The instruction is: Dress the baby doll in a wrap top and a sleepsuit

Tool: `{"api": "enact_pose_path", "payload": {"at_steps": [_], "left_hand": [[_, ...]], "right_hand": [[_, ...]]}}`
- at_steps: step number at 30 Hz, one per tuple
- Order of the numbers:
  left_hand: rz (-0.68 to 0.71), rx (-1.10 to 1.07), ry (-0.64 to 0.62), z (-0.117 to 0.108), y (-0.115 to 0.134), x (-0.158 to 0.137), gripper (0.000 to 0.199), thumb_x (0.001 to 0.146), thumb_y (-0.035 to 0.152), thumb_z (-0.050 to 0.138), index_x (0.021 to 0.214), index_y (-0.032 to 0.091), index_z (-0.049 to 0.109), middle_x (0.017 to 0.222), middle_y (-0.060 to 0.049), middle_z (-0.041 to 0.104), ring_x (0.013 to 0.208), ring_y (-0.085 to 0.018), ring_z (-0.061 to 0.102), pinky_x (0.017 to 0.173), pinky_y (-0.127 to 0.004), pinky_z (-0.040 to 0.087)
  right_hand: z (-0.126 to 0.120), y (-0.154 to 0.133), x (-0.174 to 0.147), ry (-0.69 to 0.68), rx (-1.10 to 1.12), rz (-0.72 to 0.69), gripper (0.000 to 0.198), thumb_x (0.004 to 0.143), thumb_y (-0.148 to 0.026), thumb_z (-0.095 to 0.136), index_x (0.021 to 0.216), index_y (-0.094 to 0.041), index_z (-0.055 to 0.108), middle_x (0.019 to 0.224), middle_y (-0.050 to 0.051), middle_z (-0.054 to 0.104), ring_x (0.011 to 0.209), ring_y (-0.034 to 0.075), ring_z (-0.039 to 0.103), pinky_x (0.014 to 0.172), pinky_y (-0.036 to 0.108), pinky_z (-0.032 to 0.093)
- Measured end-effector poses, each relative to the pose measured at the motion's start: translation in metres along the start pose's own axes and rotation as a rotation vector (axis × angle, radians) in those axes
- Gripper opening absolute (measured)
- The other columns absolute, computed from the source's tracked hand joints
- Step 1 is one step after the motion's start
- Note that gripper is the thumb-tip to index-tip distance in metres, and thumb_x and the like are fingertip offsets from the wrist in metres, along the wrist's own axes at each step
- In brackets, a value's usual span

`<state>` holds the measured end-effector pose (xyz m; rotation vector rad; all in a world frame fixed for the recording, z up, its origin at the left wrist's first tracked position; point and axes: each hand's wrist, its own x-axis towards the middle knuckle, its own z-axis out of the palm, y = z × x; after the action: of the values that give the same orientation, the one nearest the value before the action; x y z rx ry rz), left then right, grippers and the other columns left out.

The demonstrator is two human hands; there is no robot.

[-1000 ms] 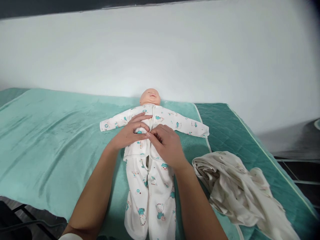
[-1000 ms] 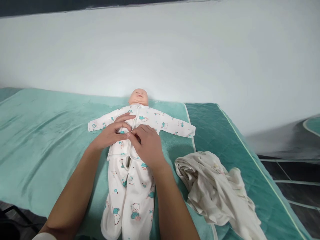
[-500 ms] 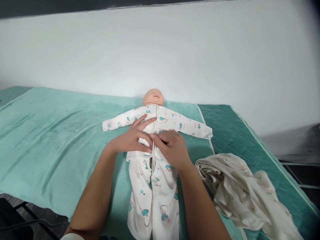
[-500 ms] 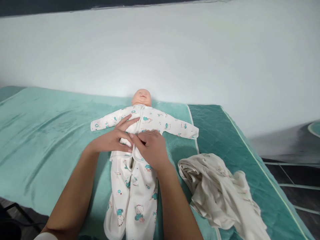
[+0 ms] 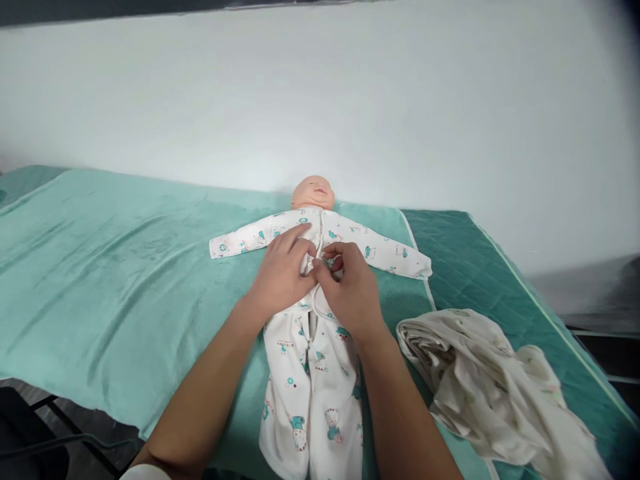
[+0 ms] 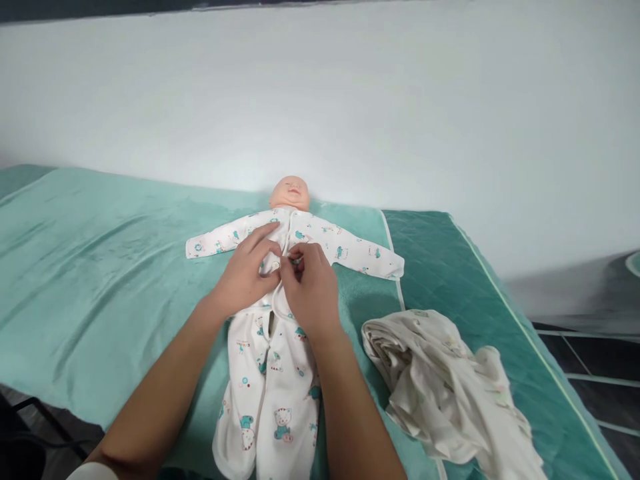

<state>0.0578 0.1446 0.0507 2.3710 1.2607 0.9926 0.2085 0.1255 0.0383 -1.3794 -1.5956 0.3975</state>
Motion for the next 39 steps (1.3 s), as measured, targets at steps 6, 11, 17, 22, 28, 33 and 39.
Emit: {"api": "enact_pose_path", "payload": {"at_steps": [6,11,17,22,28,33,39], "left_hand": [[-0.002,-0.1,-0.005,-0.004,-0.004,0.0,0.015,0.085,0.01,0.053,0.093,0.023,0.052,0.15,-0.01,0.048,0.146,-0.023,0.04,0.117,-0.046,0.04],[-0.029,-0.185,-0.027,-0.011,-0.005,0.001,0.007,0.091,0.021,0.058,0.088,0.023,0.051,0.148,-0.01,0.051,0.145,-0.024,0.042,0.116,-0.046,0.039],[-0.168,-0.272,0.111,-0.013,-0.017,0.003,0.012,0.089,0.022,0.06,0.081,0.022,0.051,0.13,-0.007,0.064,0.122,-0.022,0.059,0.104,-0.041,0.047],[-0.3,-0.34,0.208,-0.013,-0.031,0.005,0.011,0.084,0.026,0.062,0.079,0.022,0.053,0.09,0.0,0.065,0.089,-0.016,0.062,0.089,-0.033,0.052],[-0.514,-0.226,0.355,-0.02,-0.056,0.005,0.005,0.082,0.021,0.057,0.082,0.023,0.052,0.08,0.002,0.062,0.073,-0.014,0.059,0.071,-0.028,0.048],[-0.754,0.285,0.376,-0.031,-0.092,-0.003,0.011,0.088,0.015,0.047,0.09,0.023,0.054,0.099,-0.008,0.065,0.087,-0.025,0.063,0.078,-0.039,0.048],[-0.418,0.397,0.367,-0.02,-0.087,0.003,0.024,0.093,0.013,0.045,0.111,0.017,0.061,0.121,-0.016,0.061,0.117,-0.032,0.054,0.099,-0.046,0.045]], "right_hand": [[-0.003,-0.003,-0.001,-0.038,-0.112,-0.006,0.017,0.088,-0.037,0.061,0.097,-0.022,0.057,0.089,0.002,0.06,0.075,0.017,0.054,0.071,0.031,0.042],[-0.001,-0.005,-0.002,-0.023,-0.066,0.058,0.017,0.09,-0.037,0.058,0.081,-0.024,0.055,0.073,-0.001,0.058,0.067,0.017,0.052,0.065,0.031,0.04],[-0.012,0.042,0.014,0.399,0.229,0.422,0.018,0.078,-0.041,0.066,0.079,-0.023,0.061,0.074,0.0,0.061,0.07,0.017,0.057,0.065,0.031,0.047],[-0.025,0.074,0.023,0.64,0.083,0.455,0.032,0.077,-0.035,0.062,0.105,-0.02,0.063,0.109,0.008,0.066,0.1,0.024,0.064,0.087,0.041,0.053],[-0.004,0.053,0.012,0.165,0.062,0.065,0.034,0.091,-0.034,0.049,0.117,-0.022,0.067,0.132,0.009,0.065,0.127,0.023,0.057,0.114,0.048,0.04],[0.0,0.082,0.019,0.2,-0.087,0.064,0.041,0.09,-0.037,0.049,0.121,-0.019,0.067,0.141,0.013,0.061,0.141,0.028,0.045,0.118,0.055,0.034],[0.005,0.089,0.049,0.114,-0.347,0.012,0.046,0.095,-0.035,0.039,0.136,-0.024,0.058,0.147,0.008,0.056,0.145,0.029,0.04,0.118,0.057,0.027]]}}
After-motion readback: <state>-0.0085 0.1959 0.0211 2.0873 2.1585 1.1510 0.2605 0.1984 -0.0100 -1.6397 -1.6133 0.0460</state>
